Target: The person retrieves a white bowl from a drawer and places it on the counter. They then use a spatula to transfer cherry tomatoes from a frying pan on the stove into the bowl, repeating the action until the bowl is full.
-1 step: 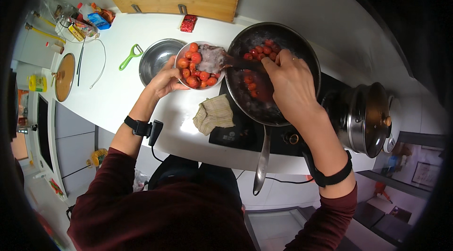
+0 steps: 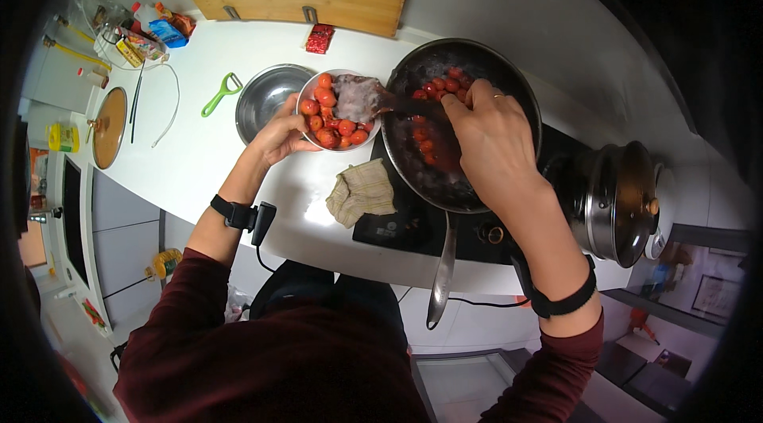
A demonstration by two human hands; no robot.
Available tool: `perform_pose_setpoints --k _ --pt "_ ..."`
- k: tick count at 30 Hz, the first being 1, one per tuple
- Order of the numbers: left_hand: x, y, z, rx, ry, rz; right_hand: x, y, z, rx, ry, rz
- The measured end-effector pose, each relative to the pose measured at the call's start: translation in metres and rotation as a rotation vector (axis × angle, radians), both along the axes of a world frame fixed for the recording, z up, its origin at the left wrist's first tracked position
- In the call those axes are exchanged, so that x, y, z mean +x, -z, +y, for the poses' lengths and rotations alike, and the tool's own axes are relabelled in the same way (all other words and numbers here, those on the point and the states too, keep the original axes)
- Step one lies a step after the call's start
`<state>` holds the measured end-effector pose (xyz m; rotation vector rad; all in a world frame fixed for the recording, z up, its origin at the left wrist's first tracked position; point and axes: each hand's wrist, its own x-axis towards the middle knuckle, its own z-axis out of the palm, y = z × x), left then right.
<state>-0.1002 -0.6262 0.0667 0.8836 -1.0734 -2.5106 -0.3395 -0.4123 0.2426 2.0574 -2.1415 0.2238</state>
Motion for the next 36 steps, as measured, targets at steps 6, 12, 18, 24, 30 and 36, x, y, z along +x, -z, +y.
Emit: perform_pose_setpoints --k 6,12,18,24,30,36 --pt "0.001 -0.005 0.003 -0.013 -0.009 -0.012 0.013 -0.026 -0.005 0.094 0.058 0.052" --pt "0.003 0.001 0.0 -0.024 0.008 -0.027 -0.017 -0.019 0.045 0.057 0.259 -0.34" --pt "0.002 0.0 0.005 -0.013 -0.019 -0.025 -0.066 0.013 0.114 0.174 0.453 -0.288" --pt "0.001 -0.009 0.011 0.015 -0.055 -0.028 -0.084 0.056 0.145 0.287 0.408 -0.286" --pt "0.003 -0.007 0.009 -0.002 -0.025 -0.035 -0.089 0.097 0.122 0.247 0.412 -0.445" --pt "0.004 -0.003 0.005 -0.012 0.006 -0.047 -0.106 0.12 0.099 0.207 0.363 -0.569"
